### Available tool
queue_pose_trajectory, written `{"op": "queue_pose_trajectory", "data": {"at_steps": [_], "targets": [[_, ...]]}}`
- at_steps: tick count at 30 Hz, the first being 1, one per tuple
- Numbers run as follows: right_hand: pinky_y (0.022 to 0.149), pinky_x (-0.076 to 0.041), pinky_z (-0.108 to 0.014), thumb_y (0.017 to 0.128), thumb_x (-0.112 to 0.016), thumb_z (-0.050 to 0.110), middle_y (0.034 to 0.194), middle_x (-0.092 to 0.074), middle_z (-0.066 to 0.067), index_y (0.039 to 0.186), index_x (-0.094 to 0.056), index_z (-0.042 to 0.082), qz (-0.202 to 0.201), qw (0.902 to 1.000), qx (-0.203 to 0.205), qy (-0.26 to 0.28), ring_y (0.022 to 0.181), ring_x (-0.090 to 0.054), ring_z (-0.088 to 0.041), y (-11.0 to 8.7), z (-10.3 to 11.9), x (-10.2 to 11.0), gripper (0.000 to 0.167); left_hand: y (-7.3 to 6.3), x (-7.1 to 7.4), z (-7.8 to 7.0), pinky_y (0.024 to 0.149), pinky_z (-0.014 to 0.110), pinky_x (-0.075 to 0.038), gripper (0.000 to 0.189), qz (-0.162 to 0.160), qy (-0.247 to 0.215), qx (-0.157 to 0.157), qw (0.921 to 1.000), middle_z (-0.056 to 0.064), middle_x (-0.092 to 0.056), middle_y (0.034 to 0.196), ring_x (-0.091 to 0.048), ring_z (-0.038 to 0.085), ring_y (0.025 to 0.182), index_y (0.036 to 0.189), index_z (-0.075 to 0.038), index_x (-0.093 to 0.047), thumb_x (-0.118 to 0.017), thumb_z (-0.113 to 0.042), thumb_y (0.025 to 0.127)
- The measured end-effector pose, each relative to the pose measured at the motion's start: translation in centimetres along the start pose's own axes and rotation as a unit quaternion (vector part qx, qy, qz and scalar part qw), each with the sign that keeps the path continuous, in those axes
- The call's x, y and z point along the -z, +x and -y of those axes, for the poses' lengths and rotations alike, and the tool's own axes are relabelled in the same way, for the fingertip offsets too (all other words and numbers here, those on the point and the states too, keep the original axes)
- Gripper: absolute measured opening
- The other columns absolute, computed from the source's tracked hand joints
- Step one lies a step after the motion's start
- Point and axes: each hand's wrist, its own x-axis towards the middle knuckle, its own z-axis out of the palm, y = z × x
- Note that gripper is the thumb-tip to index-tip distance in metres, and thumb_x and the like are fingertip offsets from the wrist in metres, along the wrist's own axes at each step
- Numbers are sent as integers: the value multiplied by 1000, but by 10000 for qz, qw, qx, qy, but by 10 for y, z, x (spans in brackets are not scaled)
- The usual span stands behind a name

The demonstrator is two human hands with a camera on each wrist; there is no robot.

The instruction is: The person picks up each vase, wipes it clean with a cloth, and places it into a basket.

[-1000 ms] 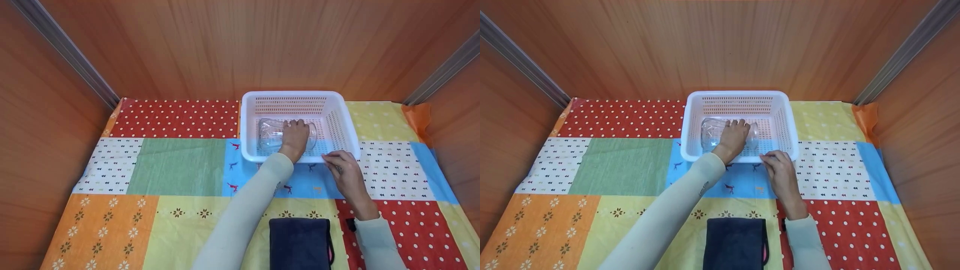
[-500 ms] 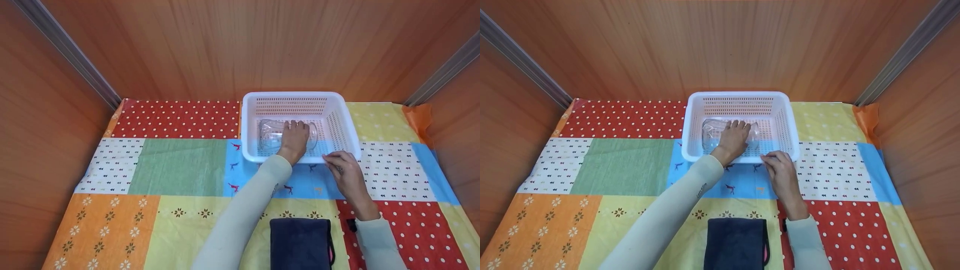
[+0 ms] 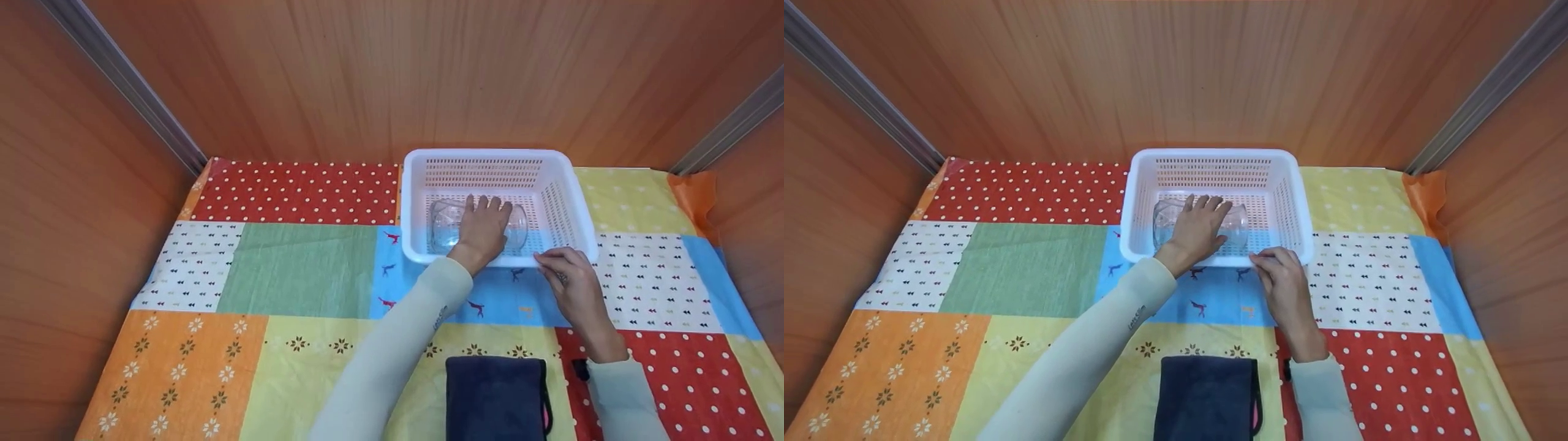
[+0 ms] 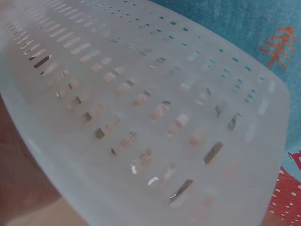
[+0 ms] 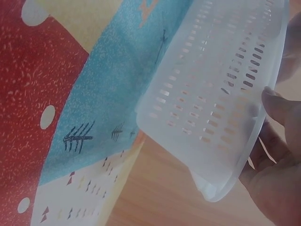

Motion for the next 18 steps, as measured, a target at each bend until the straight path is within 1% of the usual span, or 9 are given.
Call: {"op": "queue_pose_trajectory", "data": {"at_steps": [4, 7, 9, 11, 14, 16, 18], "targets": [[91, -41, -12, 86, -79, -14, 106, -72, -15, 112, -81, -1, 8, 10000, 6, 4, 103, -63, -34, 0, 1, -1, 29, -5, 2, 1, 130, 46, -27, 62, -58, -69, -14, 10000, -3, -49, 161, -40, 21, 153, 161, -26, -44, -62, -47, 105], [92, -41, -12, 86, -79, -13, 106, -72, -14, 112, -81, 0, 19, 10000, 8, -6, 104, -63, -34, 1, 1, -1, 30, -10, 5, 4, 130, 46, -28, 63, -164, -234, 23, 9996, -4, -48, 162, -41, 20, 152, 161, -27, -44, -63, -47, 104], [92, -40, -12, 86, -79, -13, 107, -72, -14, 113, -81, 1, 32, 10000, -3, -12, 104, -63, -34, 0, 1, 0, 30, -13, 7, 7, 130, 46, -28, 63, -268, -431, 46, 9987, -4, -49, 162, -42, 20, 152, 160, -27, -45, -64, -47, 104], [91, -40, -12, 86, -79, -13, 107, -72, -14, 113, -81, 1, 34, 10000, -3, -26, 104, -63, -34, 0, 2, 0, 31, -17, 9, 11, 130, 47, -28, 62, -404, -634, 67, 9971, -4, -49, 161, -42, 20, 152, 160, -26, -47, -65, -46, 104], [90, -39, -10, 85, -79, -14, 107, -72, -14, 113, -81, 0, 30, 10000, -4, -39, 104, -63, -35, 0, 2, 0, 31, -25, 12, 19, 129, 48, -28, 60, -683, -906, 10, 9935, -3, -51, 160, -43, 20, 151, 158, -25, -49, -66, -44, 104], [91, -39, -9, 85, -79, -14, 107, -72, -15, 113, -81, 0, 11, 10000, 5, -33, 104, -63, -35, 0, 2, 1, 32, -30, 14, 26, 130, 48, -27, 59, -892, -1092, 4, 9900, -2, -51, 161, -43, 21, 151, 158, -23, -50, -66, -43, 104], [91, -38, -8, 84, -79, -15, 107, -72, -15, 113, -81, -1, -9, 10000, 16, -23, 105, -62, -36, 0, 2, 1, 32, -36, 16, 34, 130, 48, -26, 60, -1139, -1312, 34, 9848, -1, -51, 160, -43, 21, 151, 157, -23, -51, -68, -42, 103]]}}
